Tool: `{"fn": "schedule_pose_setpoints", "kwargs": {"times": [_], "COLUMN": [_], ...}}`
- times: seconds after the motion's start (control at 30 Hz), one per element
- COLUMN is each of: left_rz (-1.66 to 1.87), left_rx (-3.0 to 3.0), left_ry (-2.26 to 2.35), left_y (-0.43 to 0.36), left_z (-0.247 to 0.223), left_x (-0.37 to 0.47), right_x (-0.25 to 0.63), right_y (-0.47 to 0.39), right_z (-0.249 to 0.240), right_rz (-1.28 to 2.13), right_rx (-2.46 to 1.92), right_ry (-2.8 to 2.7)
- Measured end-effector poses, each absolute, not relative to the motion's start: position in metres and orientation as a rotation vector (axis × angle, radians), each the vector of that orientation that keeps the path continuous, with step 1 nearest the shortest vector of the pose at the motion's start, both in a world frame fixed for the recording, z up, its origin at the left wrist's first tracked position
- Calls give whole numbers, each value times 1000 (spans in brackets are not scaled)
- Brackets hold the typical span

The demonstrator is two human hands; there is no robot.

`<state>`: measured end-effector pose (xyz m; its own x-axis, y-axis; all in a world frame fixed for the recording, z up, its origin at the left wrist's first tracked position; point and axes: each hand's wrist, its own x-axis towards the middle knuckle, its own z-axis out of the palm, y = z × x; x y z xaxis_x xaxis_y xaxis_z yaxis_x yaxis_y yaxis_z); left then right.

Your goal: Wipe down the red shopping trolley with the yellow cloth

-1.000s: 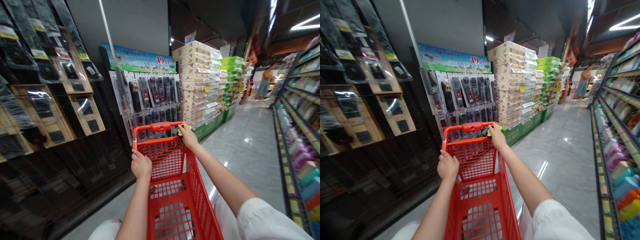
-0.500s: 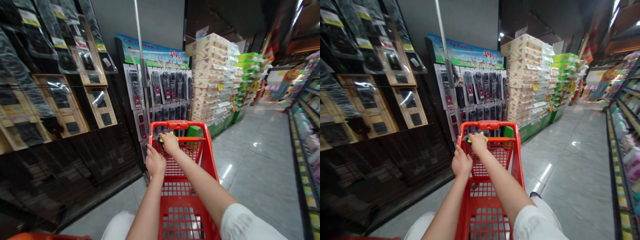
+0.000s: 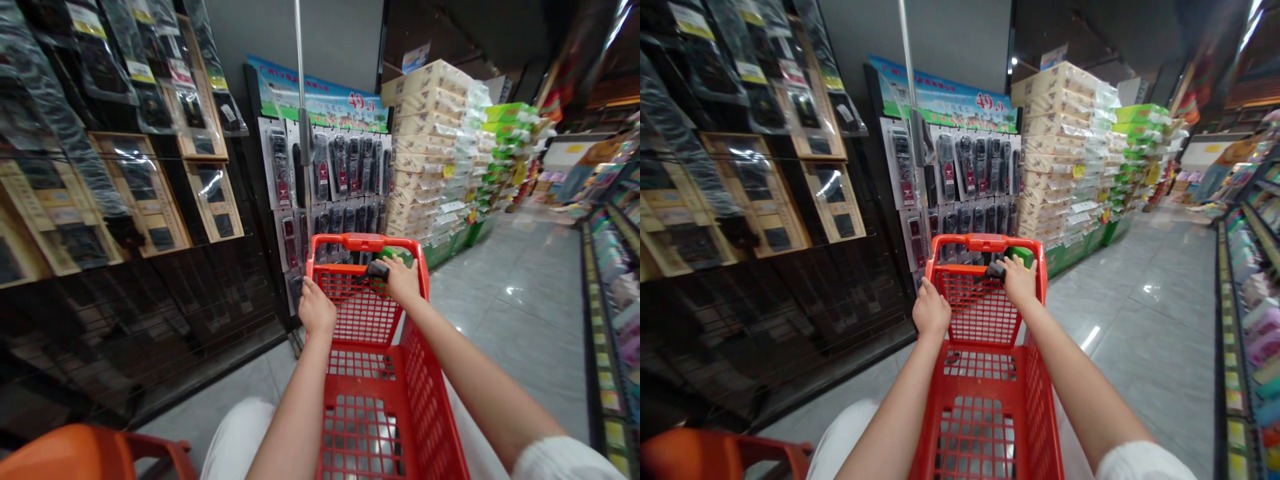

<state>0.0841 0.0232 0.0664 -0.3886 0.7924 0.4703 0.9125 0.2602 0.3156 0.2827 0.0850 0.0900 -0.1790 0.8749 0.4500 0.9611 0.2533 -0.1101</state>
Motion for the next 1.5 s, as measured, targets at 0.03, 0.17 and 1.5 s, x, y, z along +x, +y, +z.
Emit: {"fn": "schedule_pose_setpoints", "kwargs": {"times": [0.03, 0.17, 1.5], "left_rz": [-823, -835, -629], "left_rx": [-1599, -1603, -1596], "left_ry": [-2313, -2327, -2309], "left_y": [23, 21, 25], "left_z": [67, 68, 74], "left_x": [85, 89, 82], "right_x": [287, 271, 290], "right_y": [85, 90, 91], "right_z": [89, 85, 81], "right_rz": [-280, -263, -679], "right_rx": [-1697, -1662, -1999], "right_ry": [-2092, -2132, -1915]}}
